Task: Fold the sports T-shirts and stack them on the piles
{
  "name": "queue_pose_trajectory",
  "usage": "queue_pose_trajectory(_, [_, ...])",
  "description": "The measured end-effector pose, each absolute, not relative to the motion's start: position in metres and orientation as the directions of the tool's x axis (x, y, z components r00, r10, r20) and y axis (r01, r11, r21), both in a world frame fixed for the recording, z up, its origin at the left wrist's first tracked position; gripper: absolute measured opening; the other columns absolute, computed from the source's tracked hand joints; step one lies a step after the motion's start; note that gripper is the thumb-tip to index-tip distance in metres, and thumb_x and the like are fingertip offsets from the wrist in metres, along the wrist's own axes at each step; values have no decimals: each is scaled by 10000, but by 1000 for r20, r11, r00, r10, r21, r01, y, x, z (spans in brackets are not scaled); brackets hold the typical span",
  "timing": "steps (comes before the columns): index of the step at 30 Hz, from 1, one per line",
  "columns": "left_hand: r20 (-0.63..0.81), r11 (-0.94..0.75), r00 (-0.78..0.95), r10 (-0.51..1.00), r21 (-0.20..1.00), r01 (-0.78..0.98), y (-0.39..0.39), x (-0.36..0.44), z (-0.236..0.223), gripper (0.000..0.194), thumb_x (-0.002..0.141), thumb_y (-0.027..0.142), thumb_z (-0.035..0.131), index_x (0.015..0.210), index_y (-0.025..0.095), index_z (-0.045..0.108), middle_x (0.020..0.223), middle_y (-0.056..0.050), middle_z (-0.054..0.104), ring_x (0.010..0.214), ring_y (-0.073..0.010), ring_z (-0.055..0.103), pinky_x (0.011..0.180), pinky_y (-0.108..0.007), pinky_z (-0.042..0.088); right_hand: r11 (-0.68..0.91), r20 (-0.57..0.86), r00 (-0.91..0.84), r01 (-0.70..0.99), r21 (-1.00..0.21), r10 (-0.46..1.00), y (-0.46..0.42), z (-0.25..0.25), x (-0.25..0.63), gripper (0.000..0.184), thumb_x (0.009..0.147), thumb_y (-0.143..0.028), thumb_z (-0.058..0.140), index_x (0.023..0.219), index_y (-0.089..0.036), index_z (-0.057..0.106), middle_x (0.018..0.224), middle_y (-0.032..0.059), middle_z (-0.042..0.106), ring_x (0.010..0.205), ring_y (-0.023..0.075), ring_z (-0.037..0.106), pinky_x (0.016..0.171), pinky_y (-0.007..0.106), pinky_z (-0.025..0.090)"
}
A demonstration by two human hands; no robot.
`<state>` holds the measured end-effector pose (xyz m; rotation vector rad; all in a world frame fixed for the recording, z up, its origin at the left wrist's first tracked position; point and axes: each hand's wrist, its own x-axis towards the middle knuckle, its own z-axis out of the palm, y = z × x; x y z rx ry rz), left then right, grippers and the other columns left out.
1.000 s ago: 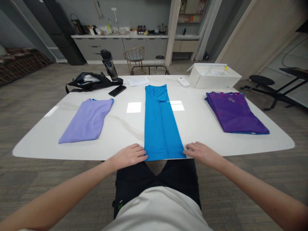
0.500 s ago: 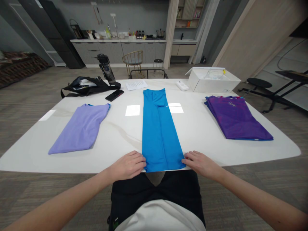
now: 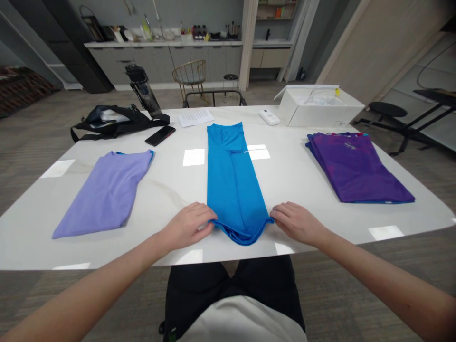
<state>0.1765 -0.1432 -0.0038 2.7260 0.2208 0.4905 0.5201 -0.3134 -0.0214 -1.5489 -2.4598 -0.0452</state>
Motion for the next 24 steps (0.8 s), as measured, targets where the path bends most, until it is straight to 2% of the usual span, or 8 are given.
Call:
queue_pose_trajectory(4, [368, -878, 869, 331, 457, 141, -114, 195, 25, 169, 965, 231, 524, 1020, 207, 682, 954, -52, 748, 905, -184, 688, 869, -343, 531, 283, 289, -214, 932, -224, 933, -278, 3, 525, 300, 1053, -264, 363, 1120, -216, 652, 1010, 121, 690, 886, 248, 628, 784, 387, 490])
queue_pose_trajectory(8, [385, -717, 688, 616, 636, 286, -65, 224, 38, 194, 919, 359, 591, 950, 200, 697, 919, -36, 730, 853, -174, 665, 841, -324, 536, 115, 378, 24, 933, -341, 925, -223, 16, 536, 312, 1063, -340, 349, 1131, -225, 631, 1029, 114, 672, 898, 249, 622, 811, 379, 474])
queue_pose_trajectory(11, [203, -415, 560, 803, 866, 280, -20, 252, 16, 240, 864, 403, 628, 940, 181, 678, 883, -31, 703, 821, -168, 649, 776, -305, 532, 23, 360, 159, 892, -452, 919, -170, 0, 549, 279, 1052, -374, 398, 1092, -225, 630, 1049, 94, 674, 888, 230, 614, 813, 347, 458])
queue_pose_trajectory(13, [-23, -188, 564, 826, 931, 313, 5, 268, -9, 238, 786, 392, 678, 854, 166, 656, 761, -23, 655, 695, -151, 611, 667, -288, 515, -61, 231, 203, 860, -506, 951, -138, -19, 557, 248, 1026, -353, 445, 1004, -205, 644, 984, 86, 686, 874, 223, 614, 800, 326, 451])
queue_pose_trajectory(14, [-123, -102, 538, 834, 923, 370, 14, 275, -21, 241, 761, 386, 694, 833, 159, 655, 710, -20, 630, 648, -147, 588, 624, -284, 496, -113, 140, 213, 850, -514, 967, -125, -30, 561, 256, 1019, -351, 456, 967, -196, 653, 964, 88, 693, 871, 220, 615, 796, 318, 445])
queue_pose_trajectory(16, [-198, -45, 479, 855, 892, 450, 26, 283, -42, 264, 727, 380, 719, 855, 154, 671, 678, -19, 617, 625, -156, 578, 588, -283, 468, -204, 25, 252, 835, -511, 967, -108, -47, 565, 304, 1005, -421, 492, 925, -189, 672, 936, 88, 701, 850, 215, 615, 764, 306, 433])
queue_pose_trajectory(20, [-66, -234, 481, 874, 811, 536, 28, 287, -54, 332, 686, 403, 784, 919, 174, 723, 809, -40, 702, 785, -206, 638, 745, -319, 497, -266, -3, 303, 832, -487, 953, -102, -61, 563, 410, 890, -591, 644, 986, -195, 692, 913, 63, 699, 784, 200, 601, 681, 287, 407])
queue_pose_trajectory(24, [-54, -271, 449, 892, 732, 625, 23, 290, -49, 210, 695, 334, 806, 780, 180, 692, 738, -33, 674, 778, -219, 622, 796, -339, 481, -292, 4, 340, 812, -505, 940, -103, -59, 557, 277, 888, -441, 674, 1014, -196, 701, 888, 39, 693, 782, 188, 603, 692, 284, 416])
